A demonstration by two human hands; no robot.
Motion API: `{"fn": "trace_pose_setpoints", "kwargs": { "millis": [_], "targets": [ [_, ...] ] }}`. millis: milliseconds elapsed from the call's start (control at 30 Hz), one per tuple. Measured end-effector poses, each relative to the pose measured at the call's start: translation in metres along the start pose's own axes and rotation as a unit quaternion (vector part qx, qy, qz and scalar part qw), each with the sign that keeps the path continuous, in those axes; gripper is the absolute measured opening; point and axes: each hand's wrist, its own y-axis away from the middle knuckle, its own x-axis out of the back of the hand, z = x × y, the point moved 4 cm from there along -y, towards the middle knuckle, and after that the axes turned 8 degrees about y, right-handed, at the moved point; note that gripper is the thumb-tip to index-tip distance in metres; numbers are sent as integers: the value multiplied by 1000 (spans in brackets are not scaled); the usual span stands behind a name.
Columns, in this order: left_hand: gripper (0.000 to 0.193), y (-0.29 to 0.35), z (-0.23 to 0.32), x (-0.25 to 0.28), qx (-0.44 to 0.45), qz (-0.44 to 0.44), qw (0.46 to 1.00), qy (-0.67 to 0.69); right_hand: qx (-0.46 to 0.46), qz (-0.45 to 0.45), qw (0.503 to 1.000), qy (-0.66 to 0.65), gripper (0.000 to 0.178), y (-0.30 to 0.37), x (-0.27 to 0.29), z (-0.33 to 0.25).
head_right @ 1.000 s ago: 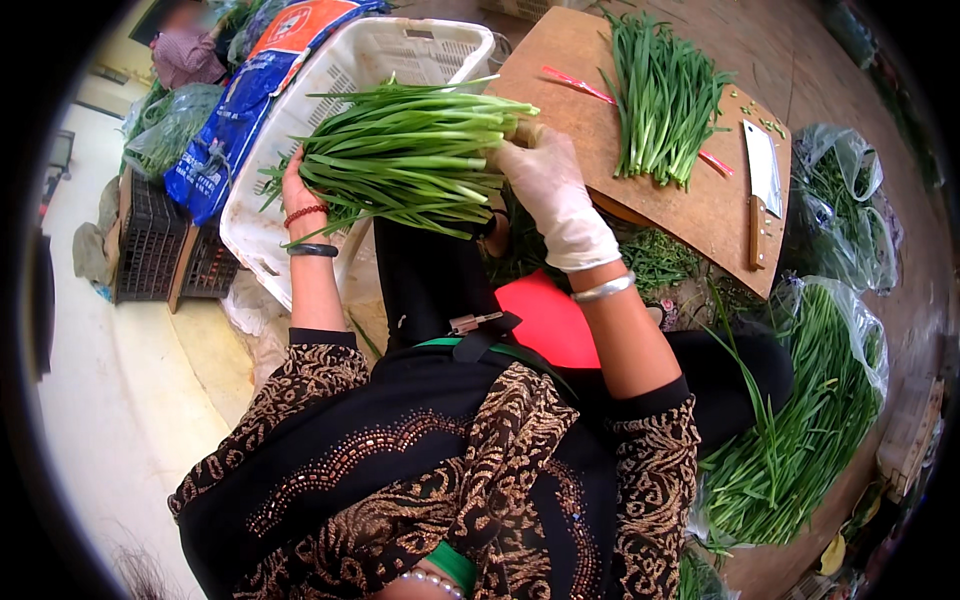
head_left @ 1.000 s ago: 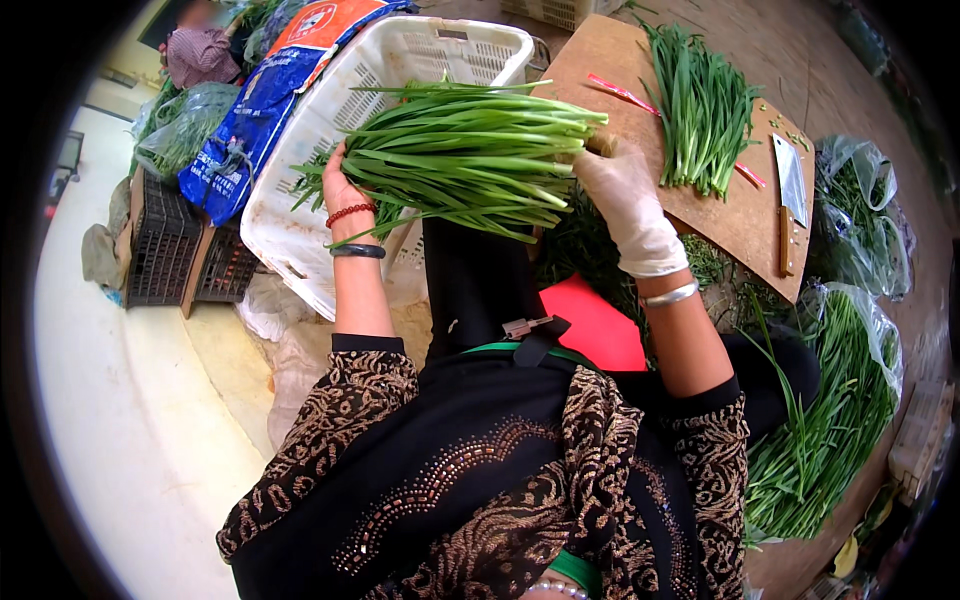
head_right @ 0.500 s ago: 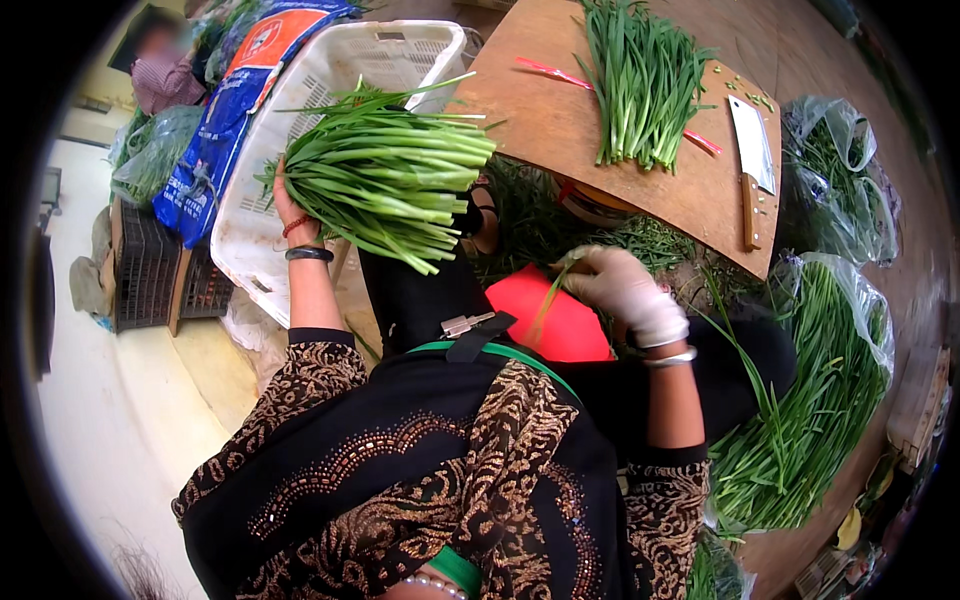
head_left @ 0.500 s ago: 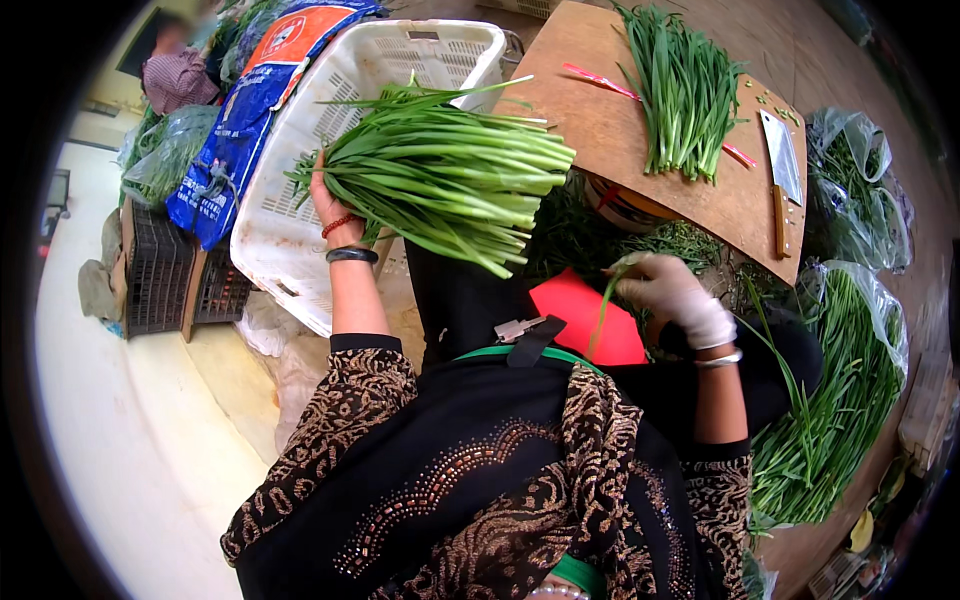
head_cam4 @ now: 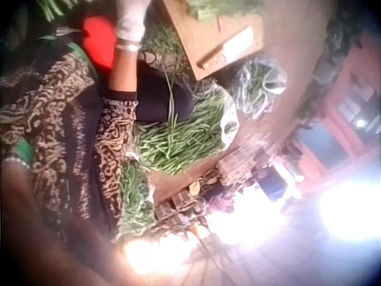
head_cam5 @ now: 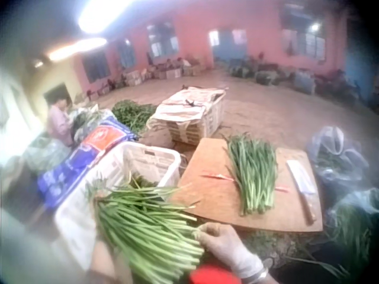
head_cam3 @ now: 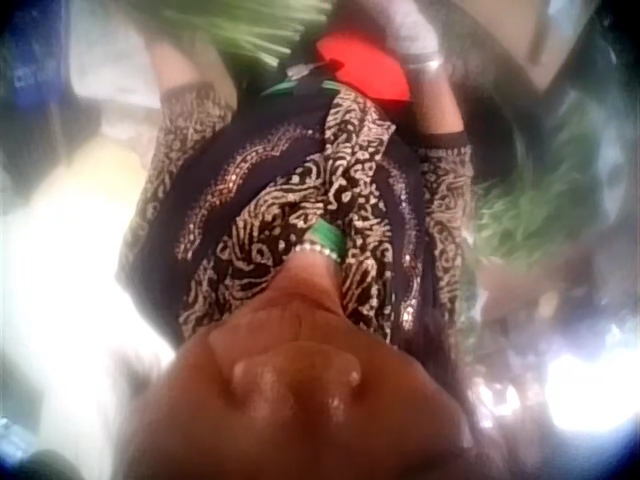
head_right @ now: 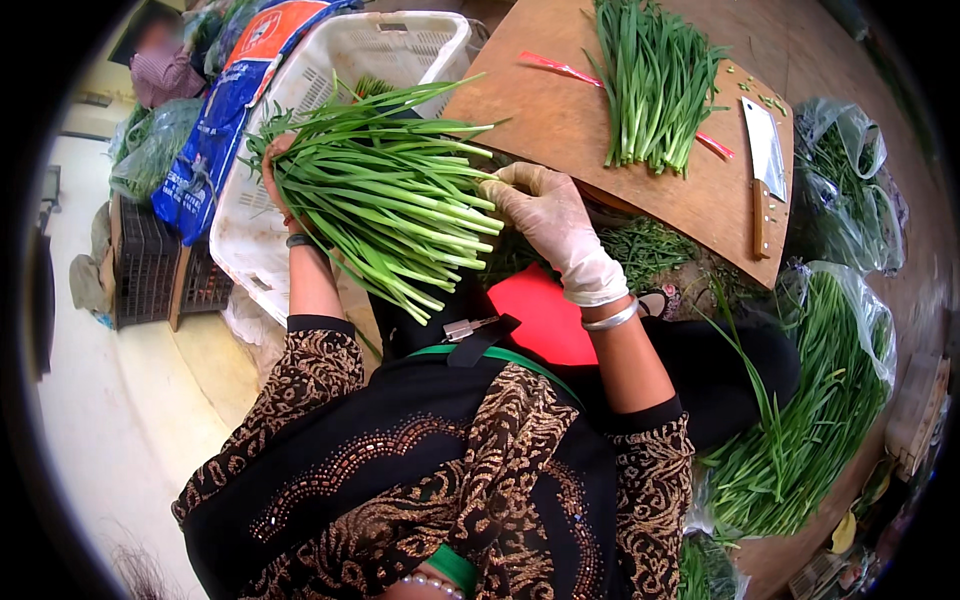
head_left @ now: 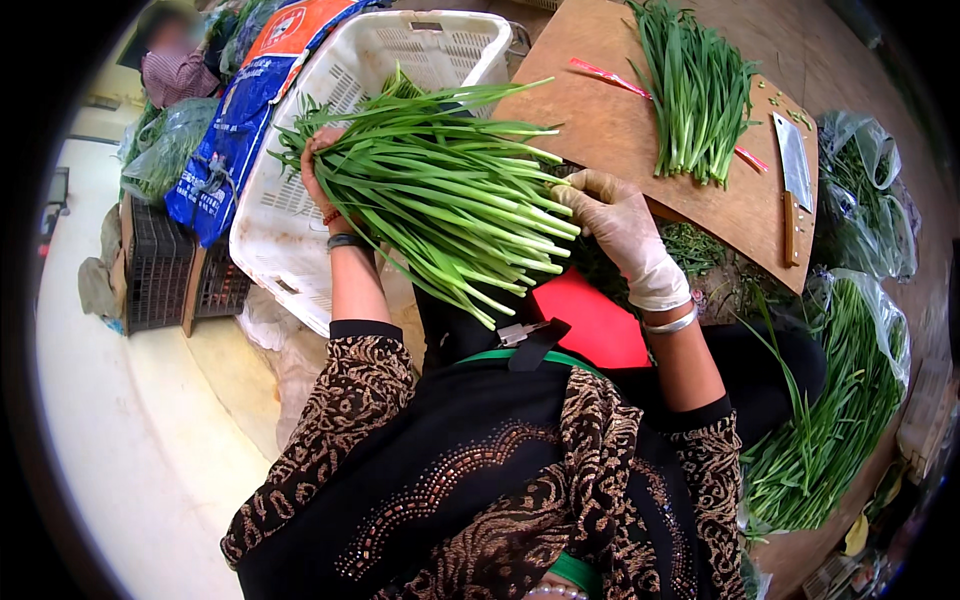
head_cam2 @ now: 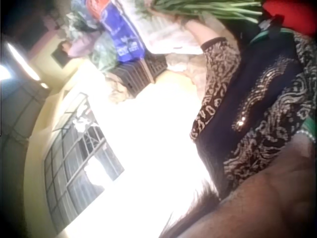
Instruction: The person gathers green onions, trims the ends with a knife, aligns the stalks, and ties them into bundles using red rubber bands. Bundled onions are placed into a white basket.
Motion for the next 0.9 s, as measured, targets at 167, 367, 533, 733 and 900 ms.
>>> {"fn": "trace_pose_setpoints", "kwargs": {
  "millis": [167, 367, 533, 733, 900],
  "targets": [
    [12, 3, -4, -11, 0, -23, 999, 34, 27, 93, 991, 96, 19, 9, 11, 12],
    [17, 7, -15, -24, 34, -21, 990, 135, -40, 87, 946, 310, 22, 36, 53, 43],
    [13, 6, -11, -22, -20, -25, 995, 91, 62, 96, 991, 76, 21, 37, 42, -37],
    [6, 3, -11, -34, -11, -37, 997, 64, 271, 155, 871, 380, 20, 1, -47, -66],
    [7, 3, -11, -41, 27, -57, 990, 123, 350, 260, 852, 290, 14, 0, -58, -53]
  ]
}}
